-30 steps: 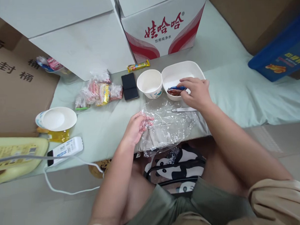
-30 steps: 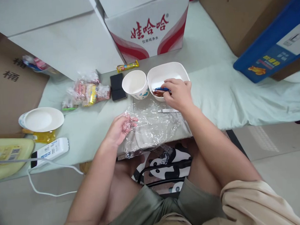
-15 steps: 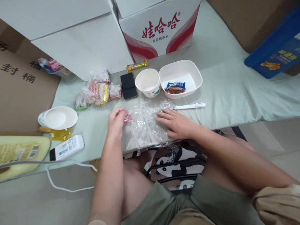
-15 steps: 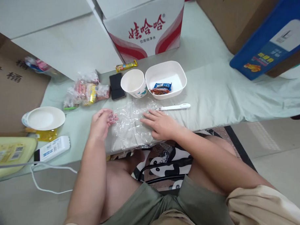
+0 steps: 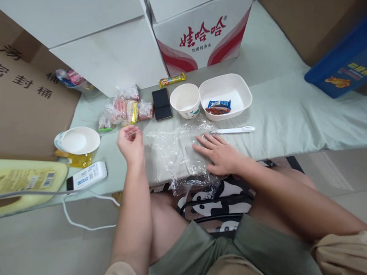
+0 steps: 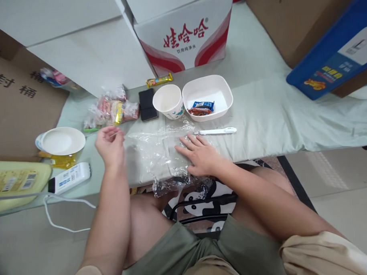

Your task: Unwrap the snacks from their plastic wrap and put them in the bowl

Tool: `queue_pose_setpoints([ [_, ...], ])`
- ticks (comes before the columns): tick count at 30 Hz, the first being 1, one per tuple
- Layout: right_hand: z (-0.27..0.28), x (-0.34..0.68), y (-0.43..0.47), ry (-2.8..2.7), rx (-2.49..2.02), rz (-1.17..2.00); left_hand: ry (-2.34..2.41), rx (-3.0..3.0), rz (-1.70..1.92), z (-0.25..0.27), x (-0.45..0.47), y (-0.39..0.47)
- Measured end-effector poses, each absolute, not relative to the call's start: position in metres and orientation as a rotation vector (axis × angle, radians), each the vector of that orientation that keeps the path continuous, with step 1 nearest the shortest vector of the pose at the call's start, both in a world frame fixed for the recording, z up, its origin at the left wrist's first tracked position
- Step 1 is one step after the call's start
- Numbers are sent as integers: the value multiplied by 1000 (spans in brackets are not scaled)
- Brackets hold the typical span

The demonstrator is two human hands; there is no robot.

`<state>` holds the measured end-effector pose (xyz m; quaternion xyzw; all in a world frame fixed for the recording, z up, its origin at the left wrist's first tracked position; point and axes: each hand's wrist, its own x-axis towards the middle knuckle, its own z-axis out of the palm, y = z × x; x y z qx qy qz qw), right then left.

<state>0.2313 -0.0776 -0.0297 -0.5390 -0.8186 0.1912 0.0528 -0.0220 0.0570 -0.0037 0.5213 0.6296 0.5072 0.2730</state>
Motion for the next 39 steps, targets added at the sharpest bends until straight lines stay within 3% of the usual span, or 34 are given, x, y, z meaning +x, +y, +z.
queue_pose_setpoints([
  [4, -37, 227, -79, -2435, -1679, 565, 1654, 1631, 1342, 8, -13, 29],
  [8, -41, 222, -84, -2323, -1619, 550, 1230, 2229, 524, 0, -1, 4],
  [10, -39, 222, -86, -2253, -1435, 498, 1145, 2331, 297, -7, -3, 7],
  [15, -32, 230, -81, -2010, -1280, 312, 1123, 2350, 262, -13, -21, 26],
  [23, -38, 247, -64, -2222, -1808, 266, 1159, 2339, -18, -7, -44, 31],
  [27, -36, 251, -69, -2213, -1753, 137, 1147, 2304, 89, -12, -50, 32],
  [32, -30, 256, -75, -2025, -1601, -3, 1099, 2106, 668, -10, -52, 29],
  [35, -23, 260, -79, -1830, -1610, -63, 1048, 1808, 788, -4, -53, 24],
  [39, -21, 266, -79, -1866, -1548, 91, 1014, 1472, 896, 1, -49, 21],
])
